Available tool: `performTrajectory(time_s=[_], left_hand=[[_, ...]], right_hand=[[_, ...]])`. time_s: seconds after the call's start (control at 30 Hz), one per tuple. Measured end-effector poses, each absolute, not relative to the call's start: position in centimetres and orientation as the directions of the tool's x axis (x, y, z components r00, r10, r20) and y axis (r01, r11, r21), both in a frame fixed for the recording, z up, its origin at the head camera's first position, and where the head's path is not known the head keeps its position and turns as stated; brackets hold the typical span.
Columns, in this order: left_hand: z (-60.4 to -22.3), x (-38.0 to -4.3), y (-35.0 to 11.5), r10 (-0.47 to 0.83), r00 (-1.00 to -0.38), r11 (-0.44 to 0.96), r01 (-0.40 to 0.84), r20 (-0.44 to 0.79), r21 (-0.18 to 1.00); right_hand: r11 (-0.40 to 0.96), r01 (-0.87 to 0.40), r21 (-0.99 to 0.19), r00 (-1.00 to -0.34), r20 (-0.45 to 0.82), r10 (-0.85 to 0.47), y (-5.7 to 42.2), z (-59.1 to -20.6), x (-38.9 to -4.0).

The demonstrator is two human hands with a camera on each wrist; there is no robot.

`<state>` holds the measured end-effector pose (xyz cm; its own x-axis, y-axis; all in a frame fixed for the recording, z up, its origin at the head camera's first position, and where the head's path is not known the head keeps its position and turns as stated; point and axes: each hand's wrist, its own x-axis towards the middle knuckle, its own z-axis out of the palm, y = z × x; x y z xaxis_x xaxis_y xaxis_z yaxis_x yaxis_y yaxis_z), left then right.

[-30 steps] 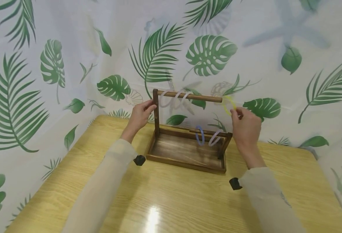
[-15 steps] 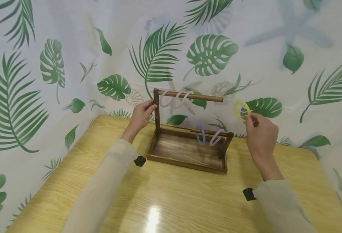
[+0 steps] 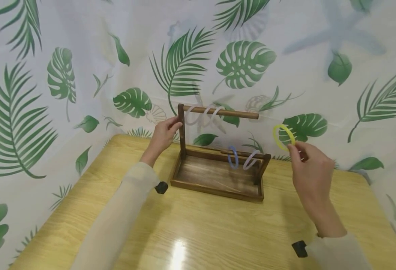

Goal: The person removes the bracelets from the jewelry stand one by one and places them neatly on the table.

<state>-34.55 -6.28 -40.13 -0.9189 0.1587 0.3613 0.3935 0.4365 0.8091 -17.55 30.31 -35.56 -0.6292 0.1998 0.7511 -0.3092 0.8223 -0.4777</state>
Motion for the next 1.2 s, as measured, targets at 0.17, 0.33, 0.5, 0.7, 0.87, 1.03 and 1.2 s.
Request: performTrajectory(time_s=[0.17,0.33,0.5,0.7,0.87,1.03,1.2], left_hand=[[-40.3,-34.5,-6.1,0.155,-0.914,0.428,0.403,0.374,0.809],[-40.4,-34.5,-6.1,0.151,-0.911,0.428,0.409,0.383,0.806],[-40.4,-34.5,-6.2,0.159,-0.909,0.421,0.416,0.386,0.806],[-40.4,-34.6,-6.1,0.156,-0.903,0.418,0.428,0.4,0.801],[-40.5,-34.6,-6.1,0.157,-0.903,0.425,0.427,0.399,0.798],[-40.5,-34.7,-6.2,0.151,-0.901,0.415,0.432,0.408,0.801],[-40.7,-34.8,-6.2,0.145,-0.897,0.407,0.439,0.418,0.801]], right_hand=[[0.806,-0.367,-0.464,-0.62,0.768,0.16,29.4,-36.0,-16.0],[0.794,-0.399,-0.458,-0.625,0.77,0.13,28.4,-36.4,-14.7],[0.78,-0.431,-0.454,-0.628,0.771,0.102,27.6,-37.0,-13.9],[0.785,-0.431,-0.445,-0.654,0.754,0.067,26.6,-38.2,-13.2],[0.788,-0.416,-0.454,-0.704,0.709,0.037,25.3,-39.7,-12.4],[0.784,-0.416,-0.46,-0.743,0.669,-0.002,24.1,-41.3,-11.8],[0.781,-0.423,-0.46,-0.77,0.637,-0.042,23.2,-42.8,-11.5]])
